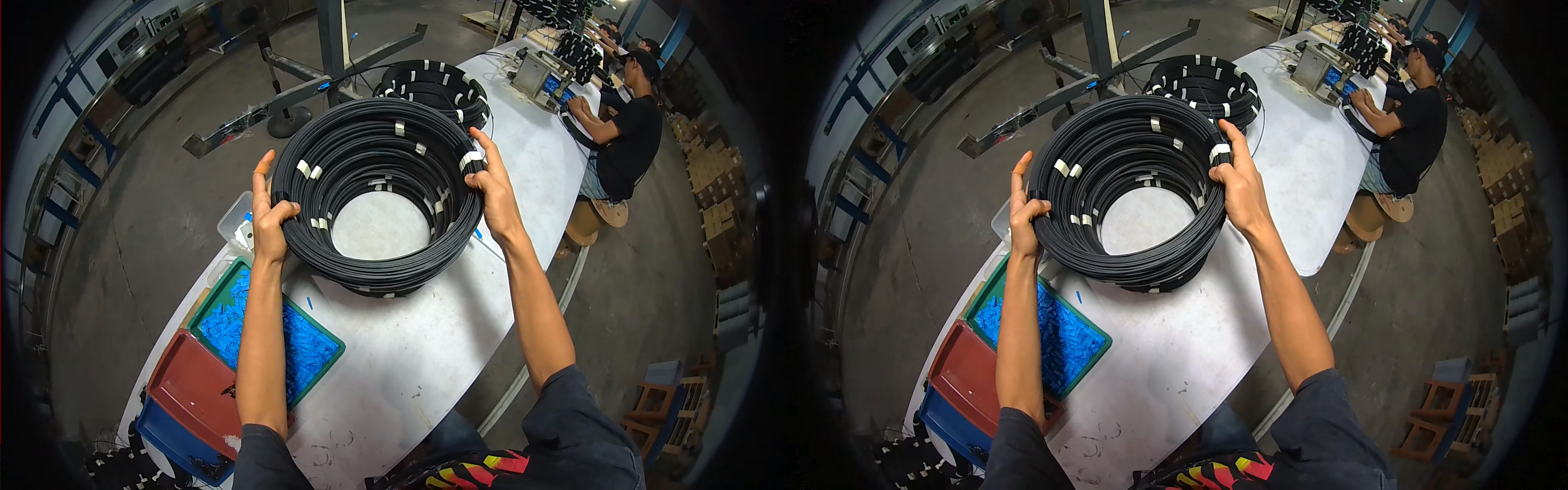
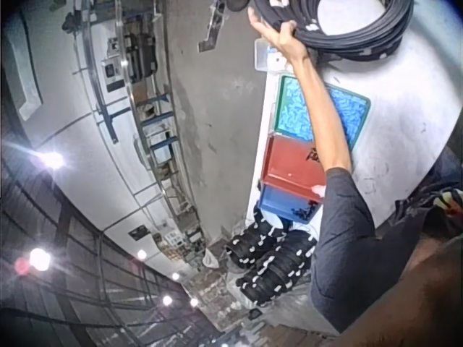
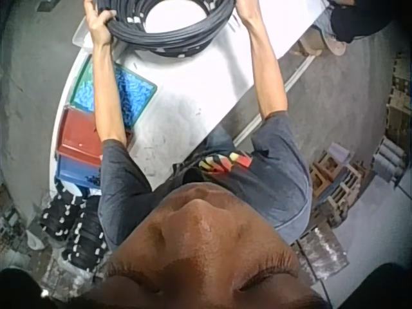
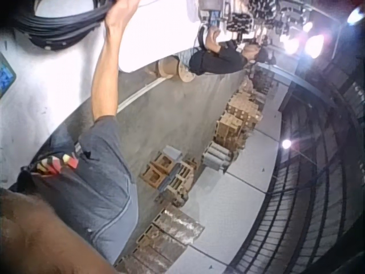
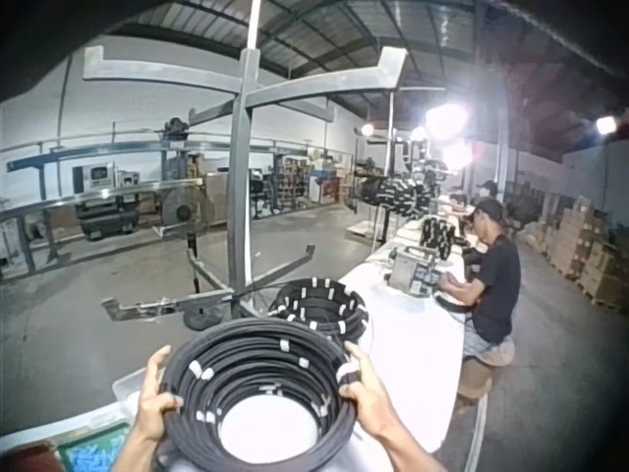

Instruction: The person attaches connector parts from trays onto the ends of coiled cables by hand, stacks the finished cable coils, and takes another coiled cable to continue assembling components.

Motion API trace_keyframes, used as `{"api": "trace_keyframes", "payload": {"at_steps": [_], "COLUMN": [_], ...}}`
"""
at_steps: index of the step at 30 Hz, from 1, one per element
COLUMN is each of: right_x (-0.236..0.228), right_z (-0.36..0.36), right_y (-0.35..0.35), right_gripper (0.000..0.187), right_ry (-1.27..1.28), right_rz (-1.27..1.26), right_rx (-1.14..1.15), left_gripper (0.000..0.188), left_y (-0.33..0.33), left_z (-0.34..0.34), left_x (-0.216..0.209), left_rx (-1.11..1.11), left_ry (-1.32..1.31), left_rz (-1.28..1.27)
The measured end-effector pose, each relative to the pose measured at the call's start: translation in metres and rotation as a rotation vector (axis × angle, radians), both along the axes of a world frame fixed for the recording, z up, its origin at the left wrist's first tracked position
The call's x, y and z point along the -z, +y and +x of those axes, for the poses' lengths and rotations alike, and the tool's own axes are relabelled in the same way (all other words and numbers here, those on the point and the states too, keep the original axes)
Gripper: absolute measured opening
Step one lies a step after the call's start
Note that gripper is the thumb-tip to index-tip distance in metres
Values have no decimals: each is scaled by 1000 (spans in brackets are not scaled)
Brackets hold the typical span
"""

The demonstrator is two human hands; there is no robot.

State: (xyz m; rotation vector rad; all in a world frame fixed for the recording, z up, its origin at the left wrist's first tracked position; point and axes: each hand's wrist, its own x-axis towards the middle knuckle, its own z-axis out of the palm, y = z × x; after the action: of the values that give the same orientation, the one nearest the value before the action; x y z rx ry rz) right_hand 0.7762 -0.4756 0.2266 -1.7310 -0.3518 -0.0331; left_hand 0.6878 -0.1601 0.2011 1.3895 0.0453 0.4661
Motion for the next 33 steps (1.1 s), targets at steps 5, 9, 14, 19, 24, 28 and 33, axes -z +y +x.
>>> {"api": "trace_keyframes", "payload": {"at_steps": [5,9,14,19,24,28,33], "right_x": [3,8,9,40,43,44,105], "right_z": [2,6,-3,-6,-8,-8,10], "right_y": [0,-2,5,12,24,24,-5], "right_gripper": [73,71,66,69,71,74,65], "right_ry": [39,26,73,-88,-128,-100,-239], "right_rz": [-28,-30,112,379,538,553,416], "right_rx": [-9,23,-6,-40,-45,-44,440], "left_gripper": [89,86,64,61,64,65,77], "left_y": [-1,-5,0,-14,-24,-24,-16], "left_z": [0,1,0,-2,-3,-2,-21], "left_x": [4,8,20,53,48,49,56], "left_rx": [-27,-18,42,-85,-31,-26,-145], "left_ry": [-24,-32,-167,-209,-248,-277,-227], "left_rz": [-16,-30,-185,-175,-333,-303,-79]}}
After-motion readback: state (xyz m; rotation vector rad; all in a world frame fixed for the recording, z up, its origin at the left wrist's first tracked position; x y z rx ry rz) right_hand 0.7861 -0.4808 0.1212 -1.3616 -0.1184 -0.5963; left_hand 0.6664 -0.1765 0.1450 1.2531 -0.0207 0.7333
